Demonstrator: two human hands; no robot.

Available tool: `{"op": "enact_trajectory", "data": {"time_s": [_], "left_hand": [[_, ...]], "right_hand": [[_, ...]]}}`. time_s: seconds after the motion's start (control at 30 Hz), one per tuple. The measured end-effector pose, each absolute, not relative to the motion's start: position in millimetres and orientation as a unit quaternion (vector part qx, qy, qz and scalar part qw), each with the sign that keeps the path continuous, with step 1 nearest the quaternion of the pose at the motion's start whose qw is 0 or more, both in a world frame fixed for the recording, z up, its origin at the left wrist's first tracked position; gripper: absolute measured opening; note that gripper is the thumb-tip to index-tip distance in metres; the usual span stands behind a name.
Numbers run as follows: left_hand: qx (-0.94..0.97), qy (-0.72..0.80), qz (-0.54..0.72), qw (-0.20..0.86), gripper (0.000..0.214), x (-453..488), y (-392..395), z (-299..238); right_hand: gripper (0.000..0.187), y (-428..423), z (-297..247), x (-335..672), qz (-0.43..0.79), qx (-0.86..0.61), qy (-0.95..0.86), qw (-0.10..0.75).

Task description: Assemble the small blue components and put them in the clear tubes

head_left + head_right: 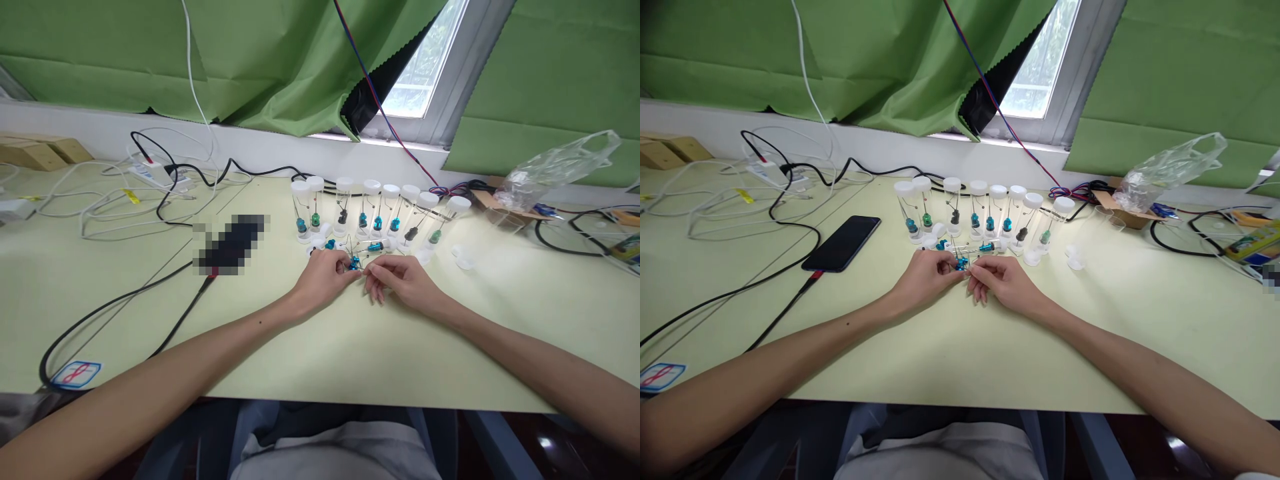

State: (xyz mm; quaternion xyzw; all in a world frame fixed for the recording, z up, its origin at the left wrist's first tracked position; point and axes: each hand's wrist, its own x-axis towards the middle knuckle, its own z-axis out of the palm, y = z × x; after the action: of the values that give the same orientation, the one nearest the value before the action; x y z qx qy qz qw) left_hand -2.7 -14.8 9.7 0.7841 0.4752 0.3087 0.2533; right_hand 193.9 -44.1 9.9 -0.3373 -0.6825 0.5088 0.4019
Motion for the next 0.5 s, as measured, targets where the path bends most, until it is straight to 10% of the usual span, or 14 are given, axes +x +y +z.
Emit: {"op": "enact_trajectory", "data": {"time_s": [0.5], "left_hand": [[0.784,0.472,0.313,0.254,0.033,-2.5,-15.3,10.6]], "right_hand": [[0.036,-45.2,7.9,194.4,0.505,-0.345,-0.692,0.382]]}}
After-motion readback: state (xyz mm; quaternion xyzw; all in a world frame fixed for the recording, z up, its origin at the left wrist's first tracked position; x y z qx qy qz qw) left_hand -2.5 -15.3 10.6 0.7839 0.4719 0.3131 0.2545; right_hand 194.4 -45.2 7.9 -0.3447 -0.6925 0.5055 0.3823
